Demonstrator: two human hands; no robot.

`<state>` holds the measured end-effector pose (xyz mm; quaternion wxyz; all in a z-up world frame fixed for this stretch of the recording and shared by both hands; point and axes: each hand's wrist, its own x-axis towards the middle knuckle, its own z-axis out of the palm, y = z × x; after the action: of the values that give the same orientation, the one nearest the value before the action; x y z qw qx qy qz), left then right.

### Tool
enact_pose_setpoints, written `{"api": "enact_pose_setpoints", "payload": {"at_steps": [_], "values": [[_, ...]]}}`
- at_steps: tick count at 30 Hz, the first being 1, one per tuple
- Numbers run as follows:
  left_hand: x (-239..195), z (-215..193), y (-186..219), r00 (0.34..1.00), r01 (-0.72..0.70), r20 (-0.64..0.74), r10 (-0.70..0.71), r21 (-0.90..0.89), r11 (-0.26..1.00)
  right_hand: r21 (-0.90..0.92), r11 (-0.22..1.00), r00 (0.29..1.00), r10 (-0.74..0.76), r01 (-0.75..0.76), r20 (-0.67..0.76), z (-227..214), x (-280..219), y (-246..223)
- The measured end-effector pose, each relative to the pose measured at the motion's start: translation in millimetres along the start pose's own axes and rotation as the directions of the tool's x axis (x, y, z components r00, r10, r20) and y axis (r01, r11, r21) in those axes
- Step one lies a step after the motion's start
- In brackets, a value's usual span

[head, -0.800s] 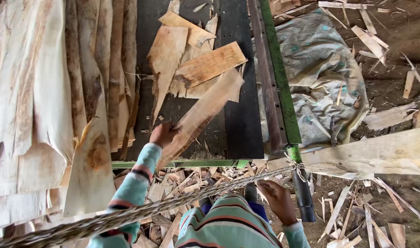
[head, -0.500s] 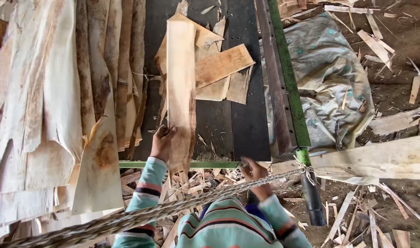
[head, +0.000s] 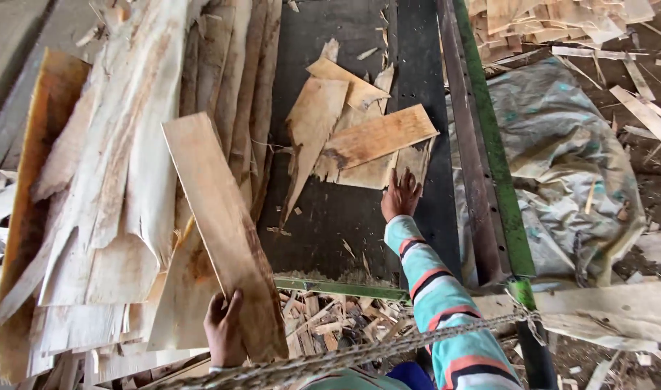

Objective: Trimming and cutting thin wood sheets using a manual guillotine cutter in a workshop.

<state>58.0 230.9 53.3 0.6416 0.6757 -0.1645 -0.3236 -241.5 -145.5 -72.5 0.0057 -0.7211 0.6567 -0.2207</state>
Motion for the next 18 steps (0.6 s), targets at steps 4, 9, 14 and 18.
{"api": "enact_pose_setpoints", "payload": {"at_steps": [4,9,14,18], "values": [[-11.9,10.0,21.6,0.995,0.068,-0.06,-0.075,-0.118,0.991,-0.041,0.998,0.998,-0.054,0.054,0.01,49.1,17.5,9.7],[-1.1,3.7,22.5,1.0,0.028,-0.01,-0.029,-0.072,0.997,0.153,0.975,0.986,-0.151,0.161,-0.071,45.2,34.0,-11.3],[11.5,-4.9,24.3,0.998,-0.056,-0.016,0.055,-0.044,0.997,0.567,0.818,0.993,-0.045,0.102,-0.113,24.1,-5.4,-101.1],[8.7,26.0,61.9,0.995,-0.091,0.025,0.094,-0.105,0.99,0.607,0.696,0.918,-0.359,0.383,-0.168,6.0,-70.6,-159.0]]}}
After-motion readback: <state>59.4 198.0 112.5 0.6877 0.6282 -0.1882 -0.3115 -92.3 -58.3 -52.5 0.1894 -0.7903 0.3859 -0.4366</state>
